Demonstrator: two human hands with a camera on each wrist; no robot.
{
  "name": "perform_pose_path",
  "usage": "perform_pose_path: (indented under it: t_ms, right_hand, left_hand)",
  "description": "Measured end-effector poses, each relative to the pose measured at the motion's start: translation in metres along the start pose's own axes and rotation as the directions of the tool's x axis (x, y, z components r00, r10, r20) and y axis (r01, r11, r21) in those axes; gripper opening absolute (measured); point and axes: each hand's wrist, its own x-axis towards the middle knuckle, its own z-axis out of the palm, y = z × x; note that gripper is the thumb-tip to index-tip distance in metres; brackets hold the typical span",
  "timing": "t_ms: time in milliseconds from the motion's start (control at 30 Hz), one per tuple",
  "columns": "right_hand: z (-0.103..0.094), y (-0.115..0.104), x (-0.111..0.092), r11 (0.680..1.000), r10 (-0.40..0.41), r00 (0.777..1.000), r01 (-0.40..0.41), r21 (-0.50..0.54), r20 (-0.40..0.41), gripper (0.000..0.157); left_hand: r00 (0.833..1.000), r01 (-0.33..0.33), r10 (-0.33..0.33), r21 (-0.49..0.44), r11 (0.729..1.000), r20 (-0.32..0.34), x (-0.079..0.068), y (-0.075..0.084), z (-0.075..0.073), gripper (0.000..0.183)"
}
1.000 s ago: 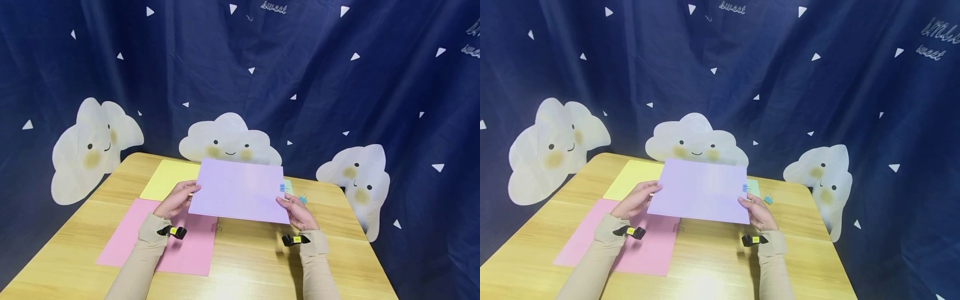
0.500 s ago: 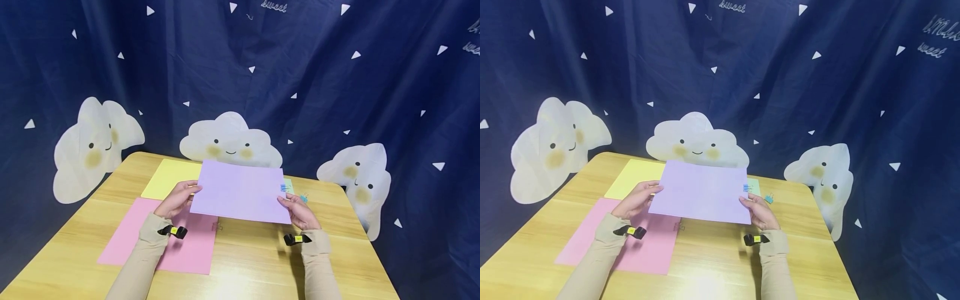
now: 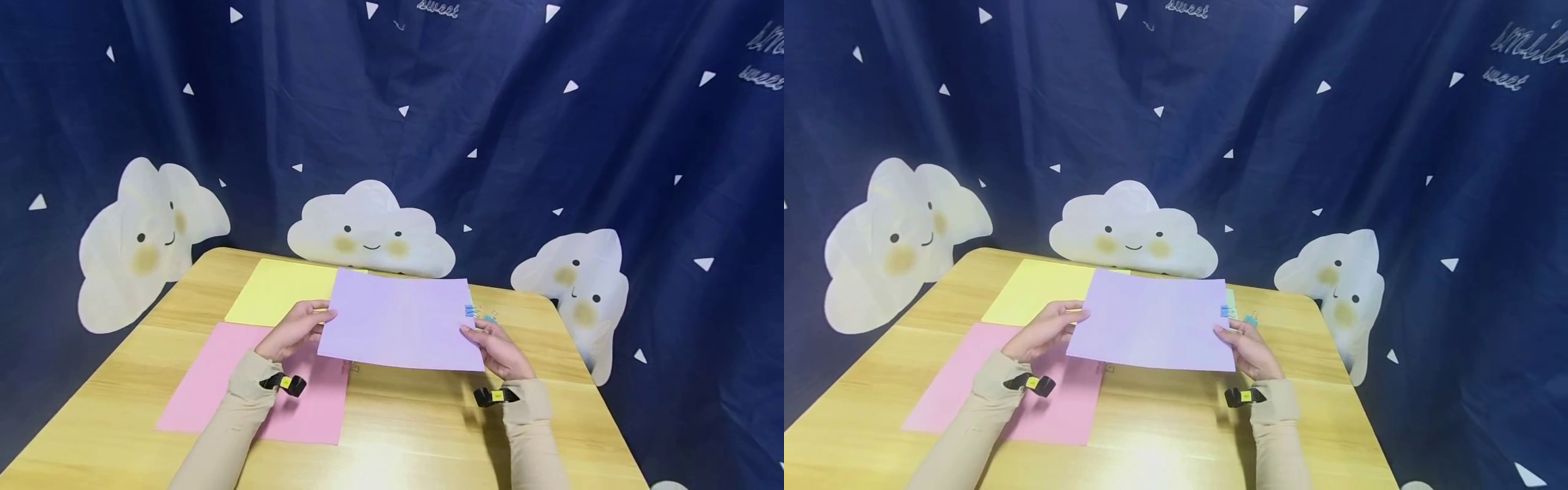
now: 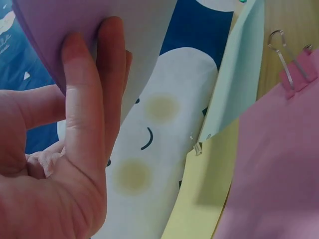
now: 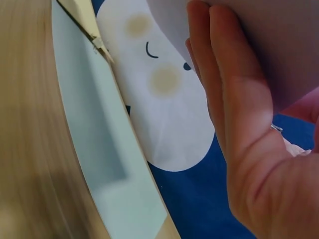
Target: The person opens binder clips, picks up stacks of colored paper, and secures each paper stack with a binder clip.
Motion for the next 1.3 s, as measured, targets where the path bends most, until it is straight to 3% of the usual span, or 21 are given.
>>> perform_pose_path:
  t_ms: [433, 600, 1067, 1300]
  right_hand:
    - [-0.019, 0.003, -0.023, 1.0, 0.007, 1.0, -0.007, -0.025, 0.006, 0.019]
    - [-0.024, 0.006, -0.032, 0.999, 0.027, 0.999, -0.027, 0.019, 0.021, 0.02]
    - [-0.039, 0.018, -0.051, 0.997, 0.074, 0.997, -0.074, 0.018, 0.021, 0.018]
    - [-0.045, 0.027, -0.059, 0.995, 0.095, 0.995, -0.095, 0.008, -0.002, 0.018]
  left_hand:
    - [0.997, 0.075, -0.077, 0.161, 0.984, 0.01, -0.007, -0.001, 0.02, 0.063]
    - [0.997, 0.075, -0.075, 0.208, 0.975, -0.007, -0.012, -0.001, 0.028, 0.065]
    - [0.999, 0.044, -0.034, 0.274, 0.961, -0.042, -0.017, -0.011, 0.05, 0.08]
    - [0.998, 0.058, -0.04, 0.367, 0.928, -0.055, -0.021, -0.014, 0.06, 0.084]
